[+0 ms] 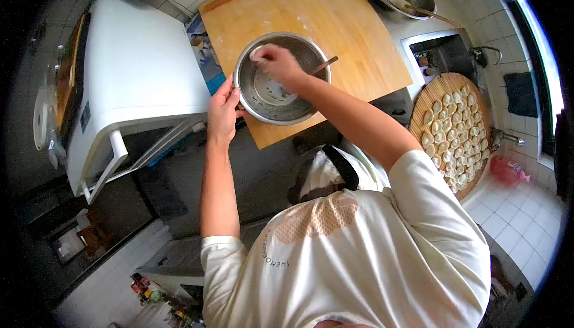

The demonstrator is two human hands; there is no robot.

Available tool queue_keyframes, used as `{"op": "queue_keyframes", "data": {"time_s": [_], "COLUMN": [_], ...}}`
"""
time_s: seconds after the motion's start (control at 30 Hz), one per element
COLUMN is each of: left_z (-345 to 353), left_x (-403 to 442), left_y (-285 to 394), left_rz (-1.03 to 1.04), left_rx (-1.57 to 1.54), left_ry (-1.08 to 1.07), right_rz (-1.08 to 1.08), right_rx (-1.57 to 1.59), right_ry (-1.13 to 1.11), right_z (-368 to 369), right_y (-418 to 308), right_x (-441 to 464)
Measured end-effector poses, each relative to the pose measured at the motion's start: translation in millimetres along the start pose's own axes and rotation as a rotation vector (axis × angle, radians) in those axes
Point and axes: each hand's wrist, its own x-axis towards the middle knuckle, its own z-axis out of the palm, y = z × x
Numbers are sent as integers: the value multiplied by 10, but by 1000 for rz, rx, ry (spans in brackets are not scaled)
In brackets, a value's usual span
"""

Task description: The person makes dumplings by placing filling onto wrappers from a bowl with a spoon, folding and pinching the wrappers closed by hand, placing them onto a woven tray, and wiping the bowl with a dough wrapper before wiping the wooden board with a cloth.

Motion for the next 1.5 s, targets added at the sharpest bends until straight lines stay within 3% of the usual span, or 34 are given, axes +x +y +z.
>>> {"op": "queue_keyframes", "data": {"time_s": [0.03,0.1,0.13,0.2,0.27,0.37,0.4,0.47,0.53,0.6,0.77,0.83,0.87,0.93,0.97,1.03,1.17,1.23,1.27,1.33,1.4,1.47,1.5], "left_z": [-21,-49,-52,-34,-8,-34,-26,15,43,25,55,50,42,31,-26,-75,79,19,-15,-31,5,-8,-8], "left_x": [3,-2,1,15,38,83,80,69,79,98,155,172,179,200,222,245,198,243,261,285,341,405,424], "left_y": [-9,-23,-32,-32,-16,-44,-38,-17,-11,-28,-22,-12,-17,-45,-98,-139,-27,-73,-91,-94,-104,-129,-125], "left_rz": [1,-9,-7,-9,-2,14,18,14,13,36,54,75,79,89,108,114,144,143,148,111,203,237,266], "left_rx": [20,47,37,27,-16,-30,-37,-57,-79,-59,-55,-46,-52,-69,-44,-44,-89,-79,-66,-7,26,123,229], "left_ry": [-24,-50,-33,-15,26,15,8,26,48,40,94,103,112,94,60,35,53,38,17,36,81,137,181], "right_rz": [4,-1,5,-28,-75,352,353,155,49,-158,-19,281,198,455,455,234,252,78,79,-127,-164,244,232], "right_rx": [9,-236,-230,-489,-489,192,194,51,43,-217,-365,-21,-66,111,109,-141,-160,-685,-688,-1122,-1041,-446,-457], "right_ry": [4,-475,-475,-906,-911,-593,-594,-446,-493,-651,-905,-460,-348,-54,-56,193,-92,-621,-630,-1234,-1129,-824,-832], "right_z": [32,65,34,-78,-196,-319,-305,-229,-101,-4,-389,-536,-560,-471,-392,-192,73,118,99,-57,-248,-456,-536], "right_y": [-26,-116,-163,-229,-228,-200,-232,-300,-222,-175,-167,-242,-52,5,51,98,169,80,33,-241,-355,-475,-510], "right_x": [-9,-92,-137,-213,-243,-221,-199,-120,-124,-211,-346,-323,-217,-47,-39,-24,-44,-109,-115,-101,-103,-84,-91]}}
